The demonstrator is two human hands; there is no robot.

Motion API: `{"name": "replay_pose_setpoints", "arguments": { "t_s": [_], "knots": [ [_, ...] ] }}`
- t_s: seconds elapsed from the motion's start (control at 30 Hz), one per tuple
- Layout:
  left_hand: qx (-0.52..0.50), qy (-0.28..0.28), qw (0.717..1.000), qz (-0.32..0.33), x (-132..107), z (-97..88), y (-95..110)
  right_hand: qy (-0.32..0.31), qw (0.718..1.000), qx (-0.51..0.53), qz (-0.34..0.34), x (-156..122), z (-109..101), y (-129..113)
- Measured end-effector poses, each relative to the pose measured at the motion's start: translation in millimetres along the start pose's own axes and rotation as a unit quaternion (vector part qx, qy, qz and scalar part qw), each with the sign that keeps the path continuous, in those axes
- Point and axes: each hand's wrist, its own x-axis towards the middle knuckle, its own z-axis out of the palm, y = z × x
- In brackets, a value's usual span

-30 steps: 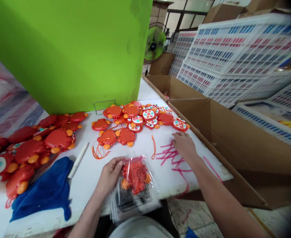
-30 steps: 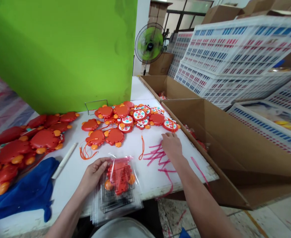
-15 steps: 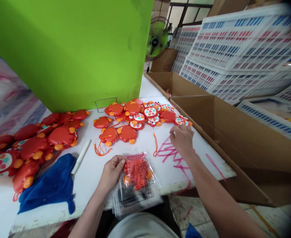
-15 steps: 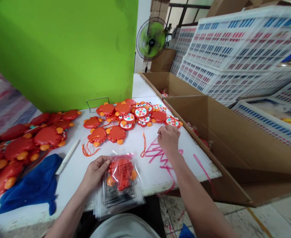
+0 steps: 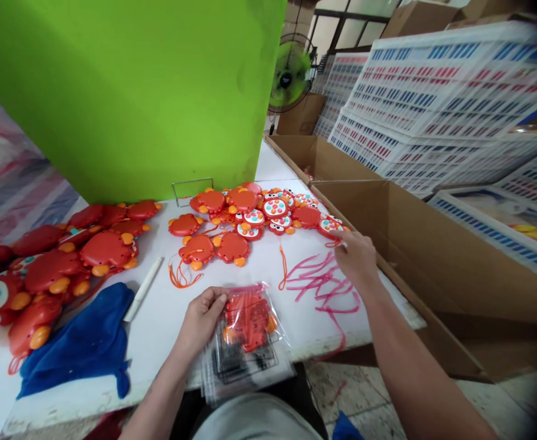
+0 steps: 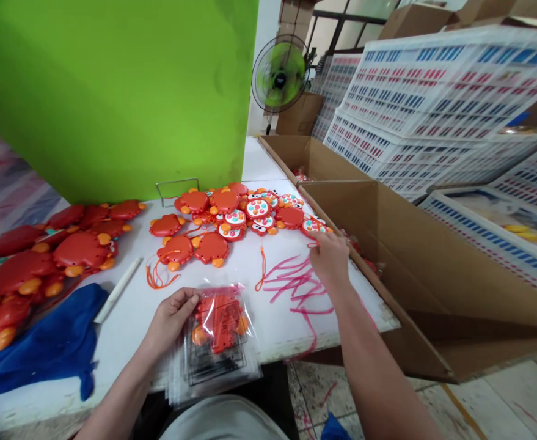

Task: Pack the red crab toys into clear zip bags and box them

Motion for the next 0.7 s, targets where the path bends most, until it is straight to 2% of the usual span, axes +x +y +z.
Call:
{"name": "replay_pose_setpoints", "arguments": {
  "t_s": [0.07, 0.13, 0.2, 0.27, 0.33, 0.43, 0.57, 0.63, 0.7],
  "knots": [
    [0.001, 0.002, 1.0, -0.002, 0.2, -0.2, 0.6, -0.03, 0.994, 0.085, -0.069, -19.1, -3.8, -31.2],
    [0.001, 0.006, 1.0, -0.002, 0.3, -0.7, 0.2, -0.124, 0.971, 0.161, -0.129, -39.9, -3.2, -68.3],
    [-0.004, 0.008, 1.0, -0.004, 0.0, -1.0, -0.3, -0.214, 0.93, 0.259, -0.15, -57.4, 1.3, -100.6],
    [-0.021, 0.004, 1.0, -0.008, -0.5, -1.0, -0.4, -0.284, 0.883, 0.354, -0.126, -68.4, 8.1, -120.7],
    [-0.047, 0.002, 0.999, -0.014, -0.7, -1.1, 0.0, -0.314, 0.845, 0.424, -0.083, -72.2, 14.3, -127.7],
    [-0.104, 0.011, 0.994, -0.032, 0.0, -2.1, 0.6, -0.315, 0.816, 0.483, -0.041, -69.7, 16.5, -122.2],
    [-0.175, 0.014, 0.982, -0.065, 1.6, -5.2, -2.1, -0.322, 0.771, 0.548, 0.02, -67.0, 7.6, -110.2],
    [-0.182, 0.013, 0.981, -0.059, 1.8, -6.6, -4.3, -0.328, 0.758, 0.563, 0.034, -68.1, 3.7, -107.3],
    [-0.176, 0.018, 0.983, -0.042, 1.6, -7.8, -5.8, -0.329, 0.76, 0.559, 0.033, -69.4, 2.1, -106.4]
  ]
}}
